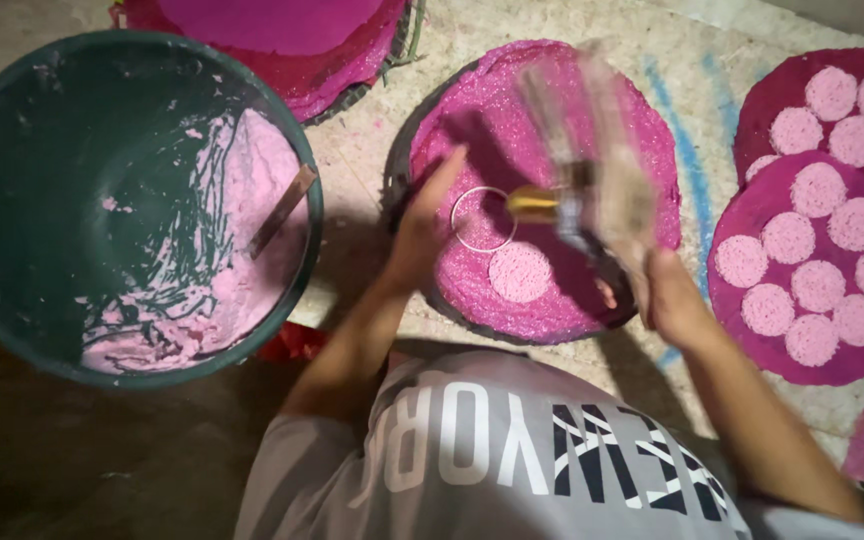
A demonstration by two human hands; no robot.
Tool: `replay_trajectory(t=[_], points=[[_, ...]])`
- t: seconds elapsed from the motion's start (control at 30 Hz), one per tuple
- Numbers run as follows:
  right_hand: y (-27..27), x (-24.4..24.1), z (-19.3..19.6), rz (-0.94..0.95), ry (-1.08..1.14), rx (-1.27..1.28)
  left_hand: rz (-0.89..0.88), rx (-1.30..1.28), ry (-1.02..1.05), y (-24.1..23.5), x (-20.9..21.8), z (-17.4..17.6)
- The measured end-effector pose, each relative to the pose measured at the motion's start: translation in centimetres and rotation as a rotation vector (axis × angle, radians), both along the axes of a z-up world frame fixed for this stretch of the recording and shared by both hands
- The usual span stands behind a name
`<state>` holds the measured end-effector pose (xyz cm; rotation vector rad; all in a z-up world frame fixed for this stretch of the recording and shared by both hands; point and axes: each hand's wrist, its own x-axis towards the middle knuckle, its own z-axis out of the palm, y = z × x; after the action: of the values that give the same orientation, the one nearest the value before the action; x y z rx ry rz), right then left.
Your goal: The person scoops pink dough from a green bowl and uses a metal ring and wooden tool to press and shape circular portions onto a pink glittery mat. The person repeatedly fills the ring, presses the dough, and removes the ring to form uniform circles.
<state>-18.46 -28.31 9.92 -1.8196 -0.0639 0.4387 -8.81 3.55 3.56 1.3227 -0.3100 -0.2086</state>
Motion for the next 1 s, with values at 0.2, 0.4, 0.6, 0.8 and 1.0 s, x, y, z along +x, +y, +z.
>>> replay_trajectory(t=[0.2, 0.4, 0.6, 0.8, 1.0], points=[[2.7, 6.1, 4.4, 0.264, 0.714, -0.164, -0.315, -1.286, 0.218, -2.0, 3.7, 1.3], [6.7, 9.3, 8.1, 0.302, 0.304, -0.786, -0.025, -1.398, 0.250, -1.4, 5.1, 1.4], [9.5, 8.9, 7.0, 0.372, 0.077, -0.726, 0.043, -1.355, 0.206, 1.0, 5.1, -1.3], [8.6, 8.8, 7.8, 0.325, 0.276, -0.844, 0.131, -1.388, 0.286, -1.9, 4.8, -3.3], [8.2, 9.2, 8.3, 0.286, 0.018, -0.966, 0.131, -1.348, 0.266, -3.4, 7.3, -3.3]])
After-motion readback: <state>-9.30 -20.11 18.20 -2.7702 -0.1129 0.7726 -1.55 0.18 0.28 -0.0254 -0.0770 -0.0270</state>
